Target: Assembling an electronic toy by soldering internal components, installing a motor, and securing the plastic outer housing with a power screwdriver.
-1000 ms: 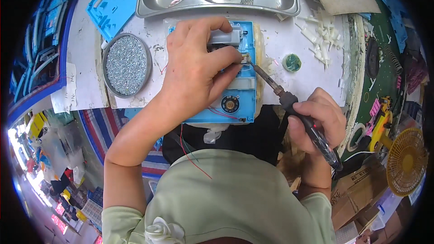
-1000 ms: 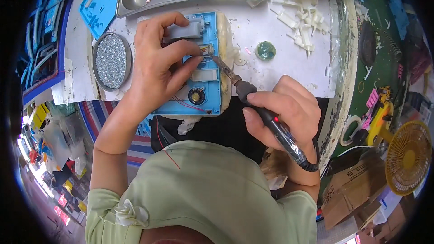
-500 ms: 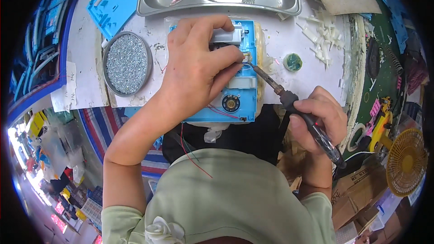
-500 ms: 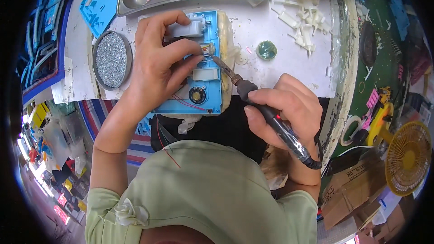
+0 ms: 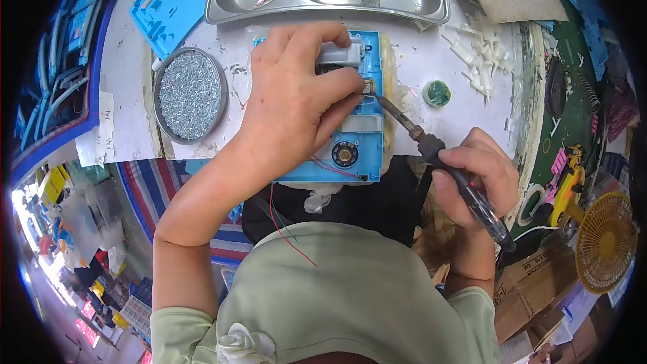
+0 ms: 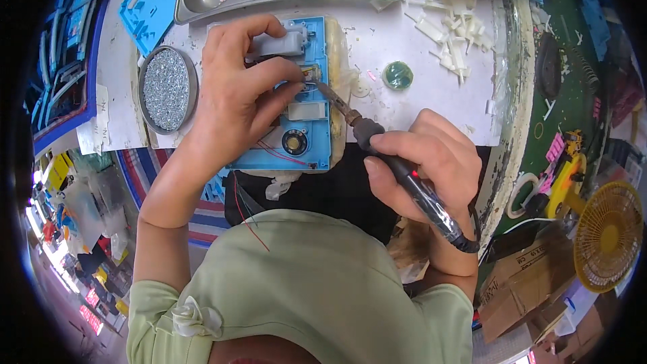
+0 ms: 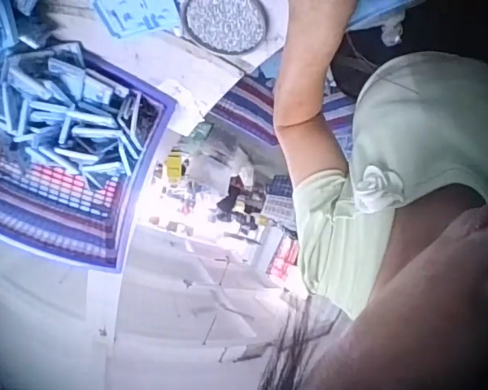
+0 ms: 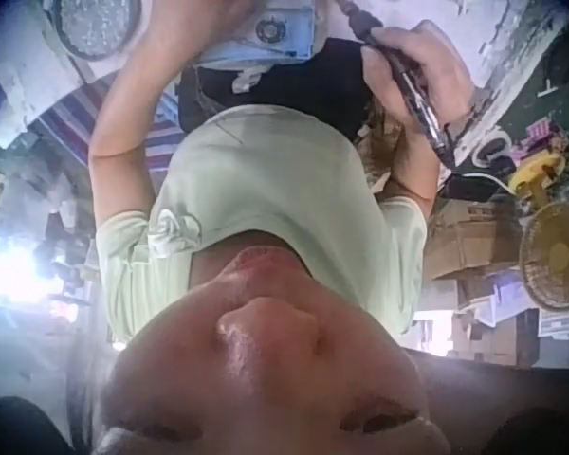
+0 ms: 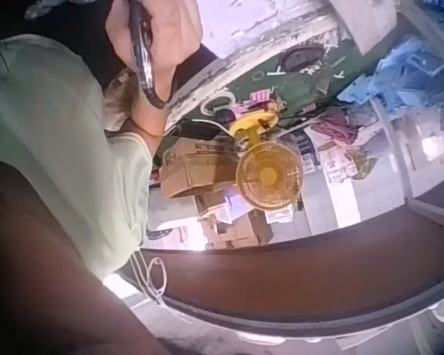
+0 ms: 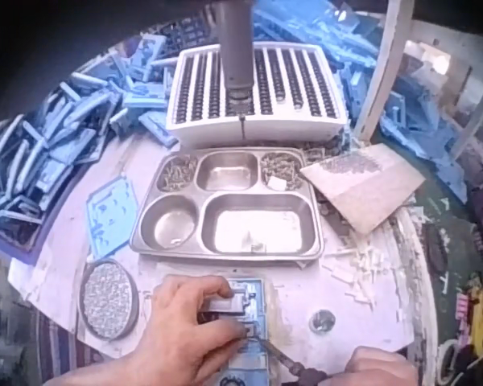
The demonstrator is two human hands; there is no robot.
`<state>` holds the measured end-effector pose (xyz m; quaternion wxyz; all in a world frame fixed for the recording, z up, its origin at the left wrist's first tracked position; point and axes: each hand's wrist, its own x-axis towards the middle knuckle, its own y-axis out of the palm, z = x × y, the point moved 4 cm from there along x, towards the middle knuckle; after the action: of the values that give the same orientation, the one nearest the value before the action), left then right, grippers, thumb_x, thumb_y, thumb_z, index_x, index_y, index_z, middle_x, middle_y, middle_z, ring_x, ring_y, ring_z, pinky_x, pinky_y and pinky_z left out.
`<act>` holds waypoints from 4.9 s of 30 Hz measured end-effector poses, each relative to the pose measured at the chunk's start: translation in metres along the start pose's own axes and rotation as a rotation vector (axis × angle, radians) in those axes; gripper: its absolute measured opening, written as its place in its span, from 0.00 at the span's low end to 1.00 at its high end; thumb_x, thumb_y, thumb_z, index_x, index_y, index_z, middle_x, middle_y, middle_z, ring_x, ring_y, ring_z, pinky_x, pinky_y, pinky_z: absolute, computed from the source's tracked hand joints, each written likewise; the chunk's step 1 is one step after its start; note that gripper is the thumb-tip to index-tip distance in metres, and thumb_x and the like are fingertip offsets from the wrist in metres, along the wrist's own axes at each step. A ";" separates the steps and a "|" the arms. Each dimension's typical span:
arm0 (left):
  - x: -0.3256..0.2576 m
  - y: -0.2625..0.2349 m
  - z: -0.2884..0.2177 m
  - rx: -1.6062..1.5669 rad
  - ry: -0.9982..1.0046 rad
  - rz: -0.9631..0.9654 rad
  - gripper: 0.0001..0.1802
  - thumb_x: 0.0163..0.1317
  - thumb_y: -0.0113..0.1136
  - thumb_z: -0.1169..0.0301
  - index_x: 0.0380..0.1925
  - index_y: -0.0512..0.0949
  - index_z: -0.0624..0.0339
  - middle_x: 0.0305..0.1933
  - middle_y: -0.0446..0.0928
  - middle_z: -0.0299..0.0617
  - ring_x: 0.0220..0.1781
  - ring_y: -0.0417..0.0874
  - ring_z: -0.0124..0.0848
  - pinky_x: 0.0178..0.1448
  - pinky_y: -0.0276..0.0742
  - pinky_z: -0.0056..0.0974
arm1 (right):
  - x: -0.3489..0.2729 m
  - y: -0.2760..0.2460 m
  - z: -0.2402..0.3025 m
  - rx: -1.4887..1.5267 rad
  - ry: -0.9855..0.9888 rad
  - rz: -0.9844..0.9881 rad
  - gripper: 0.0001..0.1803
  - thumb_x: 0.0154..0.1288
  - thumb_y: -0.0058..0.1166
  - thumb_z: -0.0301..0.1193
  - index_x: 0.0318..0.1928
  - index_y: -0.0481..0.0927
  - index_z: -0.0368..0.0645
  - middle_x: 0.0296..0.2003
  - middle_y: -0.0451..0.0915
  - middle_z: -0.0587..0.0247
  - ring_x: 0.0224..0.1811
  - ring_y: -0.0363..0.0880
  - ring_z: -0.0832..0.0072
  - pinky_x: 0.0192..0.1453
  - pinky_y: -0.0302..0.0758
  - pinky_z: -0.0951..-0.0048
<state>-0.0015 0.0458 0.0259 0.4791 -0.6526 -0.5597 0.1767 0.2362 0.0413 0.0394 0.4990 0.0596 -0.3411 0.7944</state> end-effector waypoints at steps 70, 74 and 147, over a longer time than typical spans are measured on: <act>-0.019 -0.037 0.019 -0.018 -0.042 -0.170 0.27 0.48 0.76 0.72 0.51 0.80 0.59 0.58 0.76 0.48 0.58 0.77 0.50 0.61 0.74 0.48 | -0.012 -0.019 -0.001 -0.065 0.031 -0.088 0.16 0.55 0.71 0.22 0.44 0.83 0.38 0.21 0.75 0.63 0.20 0.69 0.70 0.25 0.63 0.70; -0.034 -0.050 0.038 0.080 -0.089 -0.111 0.29 0.51 0.77 0.70 0.55 0.79 0.60 0.57 0.78 0.51 0.59 0.79 0.50 0.63 0.75 0.48 | -0.008 -0.019 -0.002 -0.057 0.019 -0.109 0.16 0.55 0.70 0.21 0.44 0.82 0.37 0.21 0.75 0.63 0.20 0.68 0.71 0.25 0.62 0.71; -0.028 -0.010 0.039 -0.999 -0.763 -0.014 0.08 0.69 0.63 0.74 0.40 0.83 0.71 0.30 0.87 0.45 0.32 0.89 0.26 0.35 0.86 0.34 | 0.091 0.092 0.012 -0.028 -0.284 0.009 0.34 0.50 0.66 0.10 0.60 0.82 0.42 0.42 0.81 0.58 0.34 0.82 0.73 0.37 0.79 0.75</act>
<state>-0.0457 0.0362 0.0064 -0.1159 -0.6851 -0.7105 0.1112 0.1119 0.0774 0.0437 0.4430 0.1631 -0.4197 0.7753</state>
